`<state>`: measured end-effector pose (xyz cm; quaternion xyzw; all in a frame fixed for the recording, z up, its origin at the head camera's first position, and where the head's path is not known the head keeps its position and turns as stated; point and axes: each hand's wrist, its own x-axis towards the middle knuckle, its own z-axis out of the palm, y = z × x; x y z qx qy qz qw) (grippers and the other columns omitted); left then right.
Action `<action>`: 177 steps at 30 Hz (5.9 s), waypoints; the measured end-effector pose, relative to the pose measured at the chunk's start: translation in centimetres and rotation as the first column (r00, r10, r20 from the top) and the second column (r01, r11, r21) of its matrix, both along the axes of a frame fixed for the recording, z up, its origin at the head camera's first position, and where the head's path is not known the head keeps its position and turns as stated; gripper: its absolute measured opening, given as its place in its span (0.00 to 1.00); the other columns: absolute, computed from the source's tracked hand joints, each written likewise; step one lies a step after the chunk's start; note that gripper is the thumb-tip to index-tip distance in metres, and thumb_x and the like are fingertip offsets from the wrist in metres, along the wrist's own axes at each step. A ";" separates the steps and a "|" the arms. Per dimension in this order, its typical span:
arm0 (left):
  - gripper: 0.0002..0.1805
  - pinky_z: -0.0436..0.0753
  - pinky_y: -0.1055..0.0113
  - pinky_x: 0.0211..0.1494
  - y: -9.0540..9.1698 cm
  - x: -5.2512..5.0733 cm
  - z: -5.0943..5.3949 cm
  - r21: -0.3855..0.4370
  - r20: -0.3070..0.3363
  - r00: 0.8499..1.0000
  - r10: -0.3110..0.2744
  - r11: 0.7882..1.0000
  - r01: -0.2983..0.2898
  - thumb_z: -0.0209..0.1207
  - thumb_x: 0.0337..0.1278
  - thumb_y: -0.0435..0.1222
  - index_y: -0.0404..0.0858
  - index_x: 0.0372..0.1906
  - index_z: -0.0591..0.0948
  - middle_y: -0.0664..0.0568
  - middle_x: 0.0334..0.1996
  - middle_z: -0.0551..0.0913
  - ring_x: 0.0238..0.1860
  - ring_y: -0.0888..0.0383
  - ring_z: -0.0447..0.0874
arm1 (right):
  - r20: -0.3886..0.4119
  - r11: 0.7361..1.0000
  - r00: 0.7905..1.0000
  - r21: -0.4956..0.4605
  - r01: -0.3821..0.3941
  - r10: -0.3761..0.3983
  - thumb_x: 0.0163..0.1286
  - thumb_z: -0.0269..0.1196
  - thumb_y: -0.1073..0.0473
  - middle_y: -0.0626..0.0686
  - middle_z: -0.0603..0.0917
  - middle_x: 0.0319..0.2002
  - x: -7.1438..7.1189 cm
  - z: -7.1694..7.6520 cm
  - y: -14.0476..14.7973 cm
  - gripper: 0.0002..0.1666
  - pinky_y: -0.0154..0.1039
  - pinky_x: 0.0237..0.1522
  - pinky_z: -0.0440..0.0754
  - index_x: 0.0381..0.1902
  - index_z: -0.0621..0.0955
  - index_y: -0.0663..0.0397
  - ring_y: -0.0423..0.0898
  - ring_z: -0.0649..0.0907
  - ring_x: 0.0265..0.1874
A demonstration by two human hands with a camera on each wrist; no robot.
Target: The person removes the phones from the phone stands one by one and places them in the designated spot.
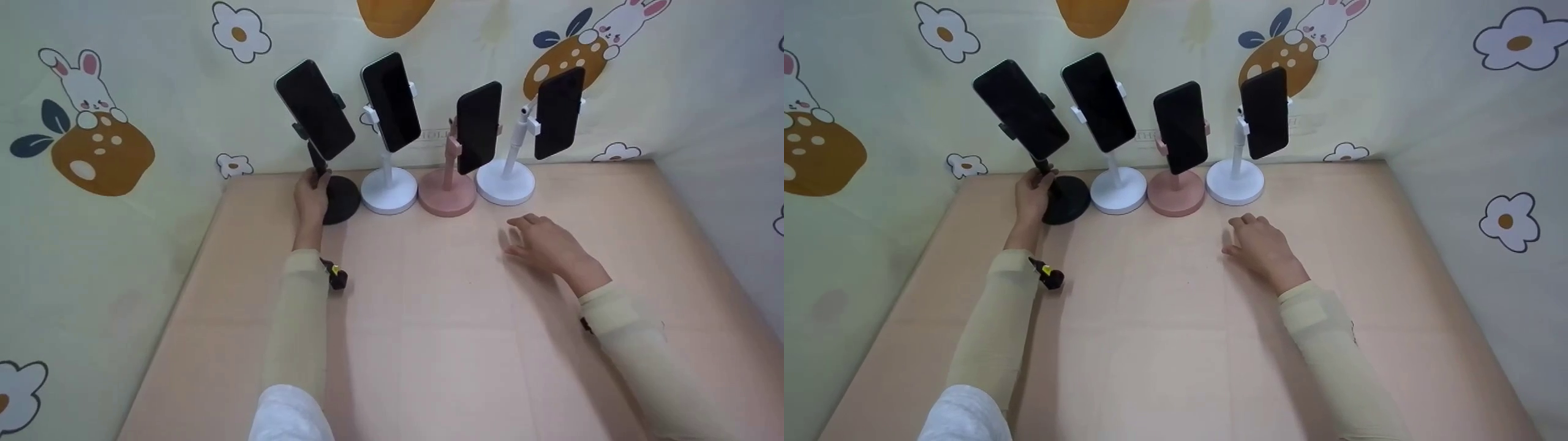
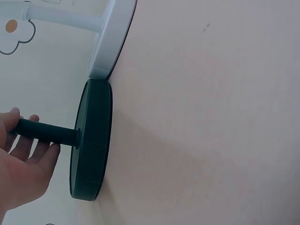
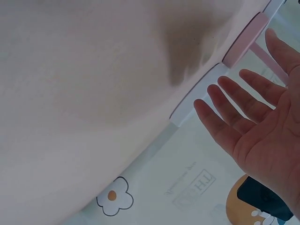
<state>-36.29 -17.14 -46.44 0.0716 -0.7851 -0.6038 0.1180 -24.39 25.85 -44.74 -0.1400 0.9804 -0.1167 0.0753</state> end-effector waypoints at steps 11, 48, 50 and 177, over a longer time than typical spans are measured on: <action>0.17 0.74 0.59 0.71 -0.5 0.6 -0.3 -0.077 -0.038 0.999 0.036 0.996 -0.039 0.56 0.72 0.40 0.37 0.57 0.81 0.44 0.56 0.85 0.63 0.50 0.79 | 0.020 1.000 1.000 -0.012 0.012 -0.012 0.71 0.63 0.50 0.68 0.72 0.67 0.2 0.0 0.1 0.36 0.63 0.68 0.71 0.70 0.69 0.62 0.67 0.73 0.65; 0.13 0.86 0.73 0.43 1.6 6.9 2.1 -0.012 -0.113 0.992 -0.055 0.998 0.054 0.64 0.64 0.38 0.33 0.48 0.85 0.42 0.45 0.88 0.44 0.55 0.86 | 0.026 1.000 1.000 -0.018 0.009 -0.008 0.72 0.61 0.48 0.68 0.71 0.67 0.7 -0.1 0.0 0.36 0.63 0.69 0.70 0.70 0.68 0.62 0.67 0.72 0.66; 0.12 0.85 0.76 0.41 1.8 7.1 2.0 -0.028 -0.115 0.991 -0.061 0.998 0.058 0.65 0.63 0.37 0.35 0.47 0.86 0.43 0.44 0.88 0.43 0.57 0.86 | 0.023 1.000 1.000 -0.017 0.005 -0.005 0.72 0.61 0.48 0.67 0.72 0.67 0.7 -0.2 -0.1 0.36 0.63 0.69 0.70 0.70 0.68 0.62 0.67 0.72 0.66; 0.18 0.84 0.60 0.62 4.6 11.4 3.5 0.010 -0.142 0.974 -0.175 0.984 0.178 0.66 0.60 0.34 0.36 0.55 0.79 0.45 0.54 0.82 0.56 0.52 0.83 | 0.005 0.999 1.000 -0.033 -0.018 0.018 0.71 0.63 0.47 0.67 0.73 0.66 1.6 -0.4 -0.9 0.38 0.62 0.68 0.72 0.71 0.68 0.61 0.66 0.73 0.65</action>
